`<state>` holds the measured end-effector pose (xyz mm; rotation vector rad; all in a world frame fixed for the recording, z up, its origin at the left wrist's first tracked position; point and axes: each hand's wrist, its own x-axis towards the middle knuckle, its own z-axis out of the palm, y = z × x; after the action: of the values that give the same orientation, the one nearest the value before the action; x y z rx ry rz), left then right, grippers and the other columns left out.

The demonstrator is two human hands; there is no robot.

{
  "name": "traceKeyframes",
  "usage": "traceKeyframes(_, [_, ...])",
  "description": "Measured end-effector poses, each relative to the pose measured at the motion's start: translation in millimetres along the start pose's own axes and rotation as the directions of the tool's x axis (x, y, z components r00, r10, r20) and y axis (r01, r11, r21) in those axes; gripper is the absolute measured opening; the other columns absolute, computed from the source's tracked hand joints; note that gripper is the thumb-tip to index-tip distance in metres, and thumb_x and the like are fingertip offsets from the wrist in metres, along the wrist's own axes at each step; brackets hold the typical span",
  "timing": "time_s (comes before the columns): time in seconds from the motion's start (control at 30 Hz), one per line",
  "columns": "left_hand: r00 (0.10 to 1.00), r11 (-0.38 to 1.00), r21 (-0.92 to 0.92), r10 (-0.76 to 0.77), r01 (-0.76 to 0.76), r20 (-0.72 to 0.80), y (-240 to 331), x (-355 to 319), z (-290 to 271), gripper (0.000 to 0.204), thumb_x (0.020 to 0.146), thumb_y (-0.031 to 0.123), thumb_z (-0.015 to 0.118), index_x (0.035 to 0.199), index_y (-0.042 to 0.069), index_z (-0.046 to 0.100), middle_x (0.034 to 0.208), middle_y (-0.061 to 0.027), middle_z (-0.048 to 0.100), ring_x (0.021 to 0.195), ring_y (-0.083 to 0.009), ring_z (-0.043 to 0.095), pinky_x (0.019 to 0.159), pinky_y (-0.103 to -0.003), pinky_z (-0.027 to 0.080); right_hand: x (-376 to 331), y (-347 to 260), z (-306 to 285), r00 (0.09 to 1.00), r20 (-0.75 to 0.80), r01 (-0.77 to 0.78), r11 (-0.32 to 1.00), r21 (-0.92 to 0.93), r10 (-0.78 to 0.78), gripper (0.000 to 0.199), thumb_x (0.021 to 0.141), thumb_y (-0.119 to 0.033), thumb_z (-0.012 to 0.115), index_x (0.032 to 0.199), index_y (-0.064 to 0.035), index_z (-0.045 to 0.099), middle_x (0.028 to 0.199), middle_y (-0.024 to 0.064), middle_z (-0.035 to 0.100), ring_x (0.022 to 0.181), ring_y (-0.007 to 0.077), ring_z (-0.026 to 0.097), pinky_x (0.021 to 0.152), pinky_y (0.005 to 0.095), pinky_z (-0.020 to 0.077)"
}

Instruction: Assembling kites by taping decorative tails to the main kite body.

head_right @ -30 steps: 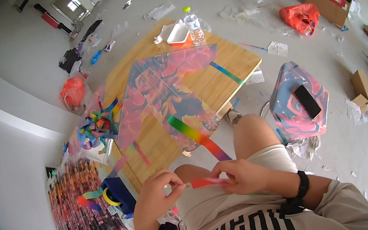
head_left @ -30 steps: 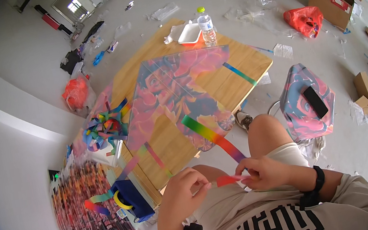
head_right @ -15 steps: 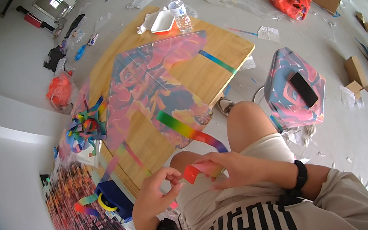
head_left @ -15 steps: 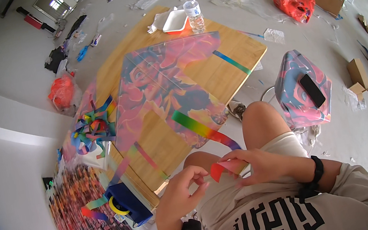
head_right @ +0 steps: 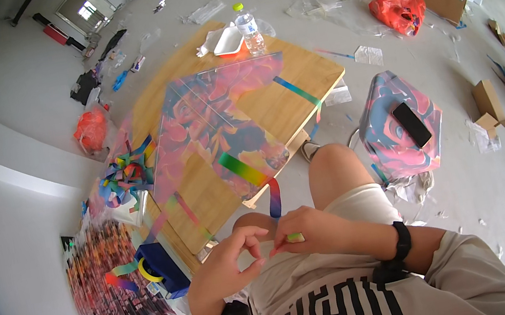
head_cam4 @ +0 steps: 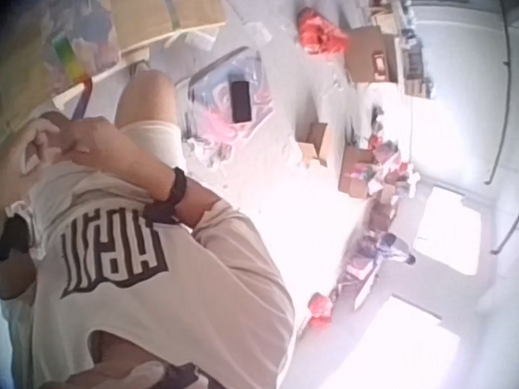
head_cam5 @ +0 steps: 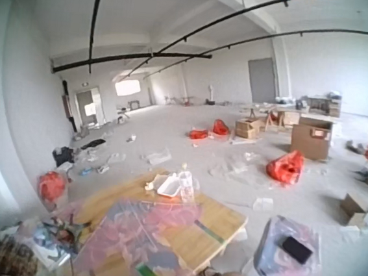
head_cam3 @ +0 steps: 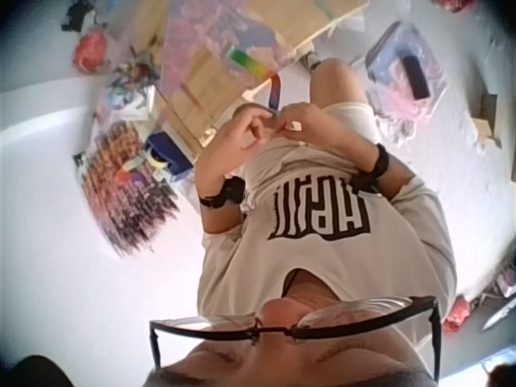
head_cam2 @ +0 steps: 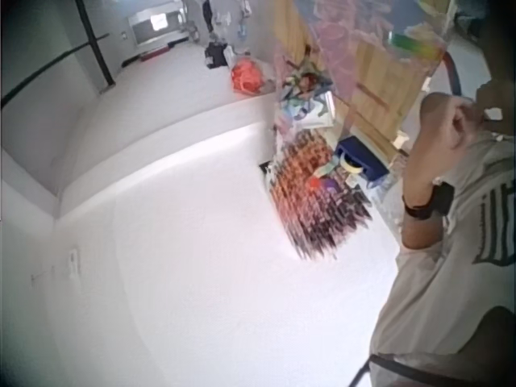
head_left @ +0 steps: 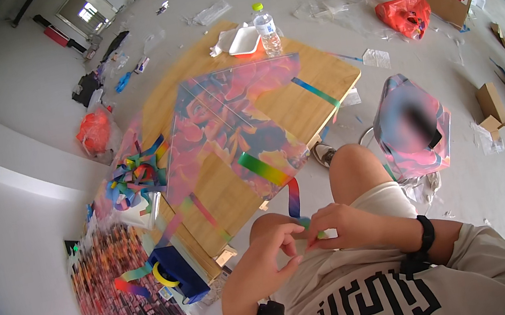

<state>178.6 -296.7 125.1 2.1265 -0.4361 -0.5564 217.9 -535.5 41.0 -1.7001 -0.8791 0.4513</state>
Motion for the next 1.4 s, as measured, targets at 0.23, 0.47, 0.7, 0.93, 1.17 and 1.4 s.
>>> traceKeyframes(0.23, [0.974,0.843,-0.509,0.075,-0.176,-0.213,-10,-3,14,0.054,0.09,0.009,0.068,0.141,0.006,0.05,0.108,-0.0104,0.063,0.095,-0.0201,0.062,0.089,-0.031,0.049,-38,6,-7,0.978,-0.143,-0.134,0.982,0.137,0.153,0.01,0.09,-0.007,0.073,0.099,-0.0026,0.072,0.093,0.0066,0.072,0.084,0.0196,0.068,0.08,0.0298,0.0528])
traceKeyframes(0.47, [0.937,0.906,0.408,0.233,-0.113,-0.259,-106,69,104,0.058,0.088,-0.002,0.055,0.145,0.003,0.044,0.133,-0.0233,0.058,0.122,-0.0371,0.058,0.104,-0.045,0.045,-89,-52,-56,0.98,-0.162,0.182,0.845,0.503,-0.115,0.005,0.094,0.0,0.068,0.092,0.0,0.064,0.09,0.009,0.07,0.085,0.0201,0.067,0.076,0.0327,0.0522])
traceKeyframes(0.7, [0.826,0.793,-0.327,-0.354,0.514,0.439,-232,109,193,0.065,0.086,-0.004,0.053,0.15,0.004,0.041,0.141,-0.0202,0.057,0.12,-0.0334,0.061,0.103,-0.037,0.048,-112,-110,-73,0.75,-0.627,0.611,0.586,0.533,-0.211,0.017,0.089,-0.012,0.076,0.091,-0.0057,0.061,0.085,0.009,0.066,0.075,0.0224,0.064,0.069,0.0347,0.0502])
traceKeyframes(0.93, [0.953,0.989,0.106,-0.064,0.099,-0.297,-122,90,146,0.035,0.097,0.009,0.052,0.13,0.001,0.059,0.113,-0.0161,0.068,0.102,-0.0212,0.067,0.086,-0.034,0.052,-104,-110,-79,0.852,-0.518,0.17,0.895,0.412,0.076,0.008,0.095,0.0,0.064,0.102,-0.0023,0.063,0.094,0.0072,0.068,0.086,0.0156,0.064,0.077,0.0302,0.0507])
traceKeyframes(1.17, [0.817,0.827,-0.348,0.211,-0.442,-0.536,18,29,76,0.021,0.096,0.013,0.067,0.114,0.002,0.065,0.104,-0.005,0.067,0.086,-0.0118,0.062,0.079,-0.025,0.05,-46,-57,-17,0.927,-0.271,-0.071,0.831,0.552,0.259,0.011,0.098,-0.009,0.065,0.107,-0.0013,0.066,0.1,0.0022,0.068,0.088,0.0075,0.063,0.078,0.0226,0.0491])
traceKeyframes(1.4, [0.773,0.725,-0.57,-0.083,-0.386,-0.629,-20,-8,75,0.016,0.093,0.004,0.07,0.106,0.001,0.062,0.098,-0.0027,0.064,0.089,-0.007,0.06,0.078,-0.022,0.048,-23,-34,20,0.952,-0.024,-0.267,0.864,0.428,0.306,0.013,0.097,-0.011,0.068,0.105,-0.0005,0.067,0.092,0.0008,0.07,0.084,0.0052,0.063,0.074,0.0224,0.0499])
